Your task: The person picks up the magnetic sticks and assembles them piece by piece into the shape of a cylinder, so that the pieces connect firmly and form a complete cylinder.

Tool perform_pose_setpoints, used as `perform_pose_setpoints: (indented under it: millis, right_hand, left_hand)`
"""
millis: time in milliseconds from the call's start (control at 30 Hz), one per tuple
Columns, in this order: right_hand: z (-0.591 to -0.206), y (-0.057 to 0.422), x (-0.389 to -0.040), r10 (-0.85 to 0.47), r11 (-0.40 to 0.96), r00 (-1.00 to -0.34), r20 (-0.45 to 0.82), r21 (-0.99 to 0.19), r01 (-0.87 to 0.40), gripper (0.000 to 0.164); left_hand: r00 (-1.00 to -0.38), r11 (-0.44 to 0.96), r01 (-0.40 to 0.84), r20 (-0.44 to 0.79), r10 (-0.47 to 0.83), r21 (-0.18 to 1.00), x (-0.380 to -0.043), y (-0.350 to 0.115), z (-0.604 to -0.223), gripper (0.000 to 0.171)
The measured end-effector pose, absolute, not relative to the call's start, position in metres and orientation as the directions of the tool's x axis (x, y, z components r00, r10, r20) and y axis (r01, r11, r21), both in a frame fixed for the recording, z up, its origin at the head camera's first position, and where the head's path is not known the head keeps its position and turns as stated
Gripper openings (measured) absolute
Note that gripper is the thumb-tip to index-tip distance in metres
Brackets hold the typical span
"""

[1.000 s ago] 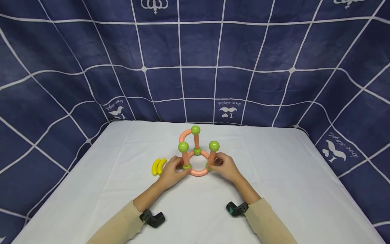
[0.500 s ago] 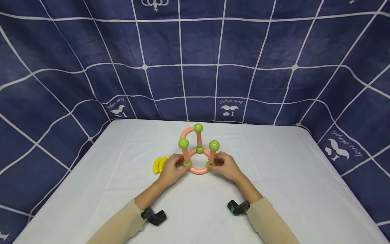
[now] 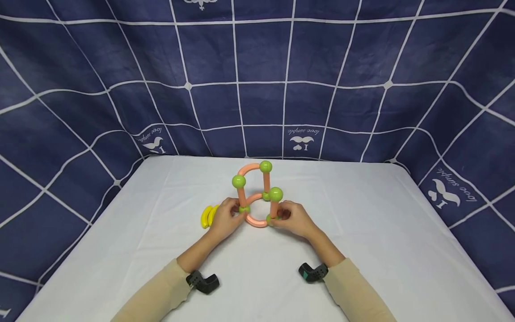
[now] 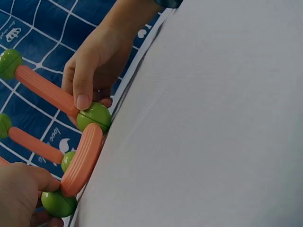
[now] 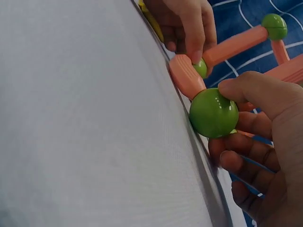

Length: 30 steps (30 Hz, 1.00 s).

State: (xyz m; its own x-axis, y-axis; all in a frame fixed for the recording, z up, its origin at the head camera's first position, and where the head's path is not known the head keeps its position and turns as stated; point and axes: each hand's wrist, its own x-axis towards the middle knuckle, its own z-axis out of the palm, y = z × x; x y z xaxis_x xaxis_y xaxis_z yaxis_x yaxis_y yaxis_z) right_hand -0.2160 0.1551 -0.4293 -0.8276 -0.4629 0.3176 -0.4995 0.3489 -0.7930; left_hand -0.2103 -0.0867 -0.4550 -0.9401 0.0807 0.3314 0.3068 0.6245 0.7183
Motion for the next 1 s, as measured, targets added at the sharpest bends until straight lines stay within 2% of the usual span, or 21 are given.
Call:
perform_pose_setpoints:
  millis: [167,367,700,1000]
  right_hand:
    - [-0.447,0.154,-0.227,-0.484,0.350,-0.816,0.316,-0.785,-0.511,0.021]
    - [-0.445,0.150,-0.223,-0.504,0.398,-0.816,0.283,-0.763,-0.510,0.024]
    - [-0.442,0.136,-0.213,-0.490,0.499,-0.834,0.254,-0.703,-0.507,0.030]
    - [-0.440,0.129,-0.205,-0.462,0.524,-0.840,0.284,-0.676,-0.518,0.026]
  left_hand:
    - [-0.953,0.634,0.274,0.295,0.074,0.724,-0.217,-0.088,-0.449,0.031]
    - [-0.959,0.640,0.261,0.273,0.083,0.723,-0.225,-0.085,-0.447,0.032]
    - [-0.963,0.565,0.268,0.224,0.147,0.780,-0.238,-0.079,-0.444,0.035]
    - [-0.968,0.518,0.241,0.170,0.182,0.820,-0.242,-0.077,-0.444,0.036]
